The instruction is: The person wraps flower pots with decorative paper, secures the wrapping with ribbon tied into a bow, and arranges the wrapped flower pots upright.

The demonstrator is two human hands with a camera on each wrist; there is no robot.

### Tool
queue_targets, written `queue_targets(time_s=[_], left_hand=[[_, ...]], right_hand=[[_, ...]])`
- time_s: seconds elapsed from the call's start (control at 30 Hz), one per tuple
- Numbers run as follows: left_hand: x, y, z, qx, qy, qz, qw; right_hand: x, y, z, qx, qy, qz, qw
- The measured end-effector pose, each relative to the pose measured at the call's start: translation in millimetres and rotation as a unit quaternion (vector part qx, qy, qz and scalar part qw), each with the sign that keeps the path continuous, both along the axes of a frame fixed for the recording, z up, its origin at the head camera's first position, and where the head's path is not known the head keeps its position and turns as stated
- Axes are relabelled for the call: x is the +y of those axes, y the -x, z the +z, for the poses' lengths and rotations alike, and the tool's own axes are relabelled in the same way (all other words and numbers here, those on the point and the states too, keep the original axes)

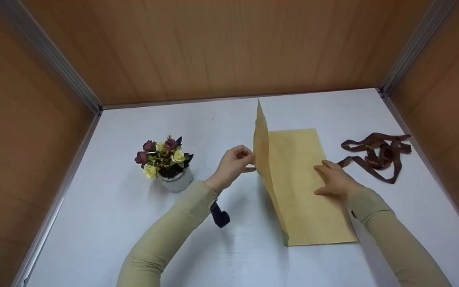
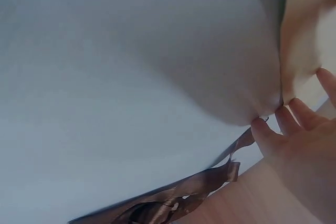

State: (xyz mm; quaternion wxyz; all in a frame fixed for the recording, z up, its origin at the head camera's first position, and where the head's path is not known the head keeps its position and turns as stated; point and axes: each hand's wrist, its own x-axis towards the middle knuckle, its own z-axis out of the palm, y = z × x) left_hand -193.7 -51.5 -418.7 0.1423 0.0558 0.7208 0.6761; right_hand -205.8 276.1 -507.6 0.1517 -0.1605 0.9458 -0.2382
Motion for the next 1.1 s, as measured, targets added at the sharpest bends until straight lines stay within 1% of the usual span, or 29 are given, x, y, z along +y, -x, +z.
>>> queue_targets(time_s=[0.13, 0.23, 0.4, 0.53, 0.73, 0.9, 1.1], left_hand=[[-22, -3.5, -8.0, -0.003, 0.018, 0.024, 0.9995], [-36, -5.8, -16.9, -0.01, 0.032, 0.046, 0.9984], [-54, -8.3, -33.9, -0.019, 0.059, 0.078, 0.995], [-66, -9.8, -46.3, -0.02, 0.089, 0.097, 0.9911], [-79, -8.9, -63.3, -0.006, 0.141, 0.112, 0.9836], [-86, -8.7, -72.9, -0.027, 0.196, 0.118, 0.9731], [-90, -8.8, -80.9, -0.048, 0.259, 0.105, 0.9589]], right_hand=[[0, -1.7, -2.2, -0.009, 0.01, -0.011, 1.0], [0, -2.5, -2.3, -0.011, 0.012, -0.017, 1.0], [0, -2.8, -2.6, -0.009, 0.013, -0.018, 1.0], [0, -2.0, -4.2, -0.011, 0.017, -0.019, 1.0], [1, -0.5, -5.4, 0.0, 0.017, -0.016, 1.0], [0, 0.1, -5.3, -0.006, 0.016, -0.014, 1.0], [1, -1.9, -4.9, -0.01, 0.025, -0.015, 1.0]])
